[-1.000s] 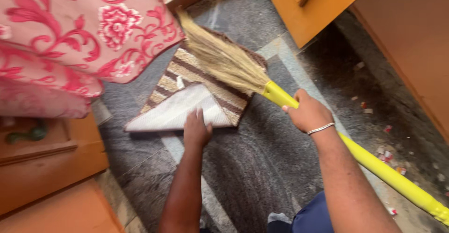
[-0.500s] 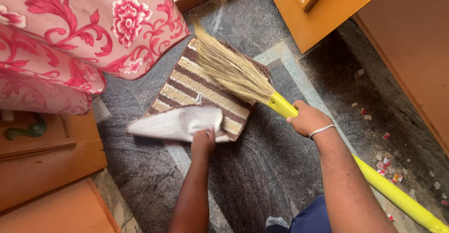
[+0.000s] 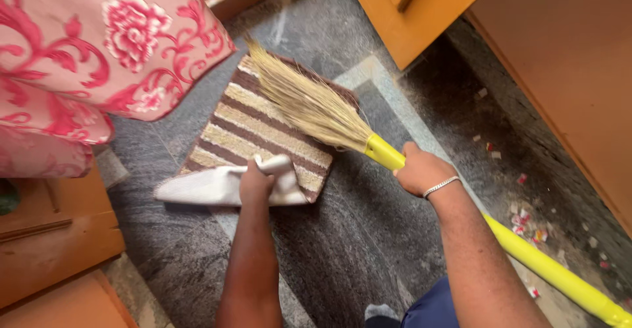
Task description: The person sweeps a tiled floor using a traditional straw broom, gathering debris into a pile. They lift a striped mat to sweep underneath it and then use a blue dustpan to collect the swept debris.
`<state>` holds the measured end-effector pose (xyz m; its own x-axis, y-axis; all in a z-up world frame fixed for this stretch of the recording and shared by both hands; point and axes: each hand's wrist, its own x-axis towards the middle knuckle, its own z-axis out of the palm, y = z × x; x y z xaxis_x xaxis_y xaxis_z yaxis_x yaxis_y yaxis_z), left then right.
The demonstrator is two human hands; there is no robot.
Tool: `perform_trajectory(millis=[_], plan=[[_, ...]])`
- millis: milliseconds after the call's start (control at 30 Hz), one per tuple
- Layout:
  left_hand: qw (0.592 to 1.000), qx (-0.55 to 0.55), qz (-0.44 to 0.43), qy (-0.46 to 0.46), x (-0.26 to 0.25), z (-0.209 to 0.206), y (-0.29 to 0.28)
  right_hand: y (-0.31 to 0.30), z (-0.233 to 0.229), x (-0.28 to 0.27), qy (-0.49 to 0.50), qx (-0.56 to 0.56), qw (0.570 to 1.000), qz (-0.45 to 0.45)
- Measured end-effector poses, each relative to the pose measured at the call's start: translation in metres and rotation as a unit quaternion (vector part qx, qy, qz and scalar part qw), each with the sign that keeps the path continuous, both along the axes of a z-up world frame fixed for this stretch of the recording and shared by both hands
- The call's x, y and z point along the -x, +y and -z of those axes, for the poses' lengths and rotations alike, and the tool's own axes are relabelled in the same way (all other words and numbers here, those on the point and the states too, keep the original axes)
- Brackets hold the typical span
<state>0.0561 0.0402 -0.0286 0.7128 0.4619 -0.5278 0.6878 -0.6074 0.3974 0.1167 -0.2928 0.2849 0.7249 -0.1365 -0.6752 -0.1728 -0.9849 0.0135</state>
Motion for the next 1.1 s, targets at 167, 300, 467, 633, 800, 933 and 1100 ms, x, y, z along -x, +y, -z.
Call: perform_trajectory(millis=[167, 300, 467, 633, 800, 933, 1100], plan=[[0.968, 0.124, -0.207, -0.067, 0.031, 0.012, 0.015, -0.010, 0.026, -0.009, -0.004, -0.001, 1.000, 0.023], [0.971, -0.049, -0.190, -0.139, 0.056, -0.012, 0.020, -0.015, 0.007, -0.019, -0.006, -0.043, 0.994, 0.103], [0.972, -0.122, -0.087, -0.180, 0.021, -0.124, 0.028, -0.024, -0.023, -0.022, 0.001, -0.148, 0.976, 0.162], [0.932, -0.063, 0.023, -0.355, -0.032, -0.274, 0.027, -0.039, -0.040, -0.025, -0.033, -0.270, 0.936, 0.222], [0.844, -0.071, 0.083, -0.526, -0.057, -0.418, -0.001, -0.048, -0.045, -0.031, -0.122, -0.353, 0.903, 0.210], [0.903, -0.123, 0.024, -0.411, -0.089, -0.488, 0.006, -0.050, -0.030, -0.034, -0.197, -0.438, 0.854, 0.198], [0.868, 0.114, 0.011, -0.484, -0.138, -0.493, 0.012, -0.050, -0.030, -0.036, -0.223, -0.531, 0.782, 0.237]])
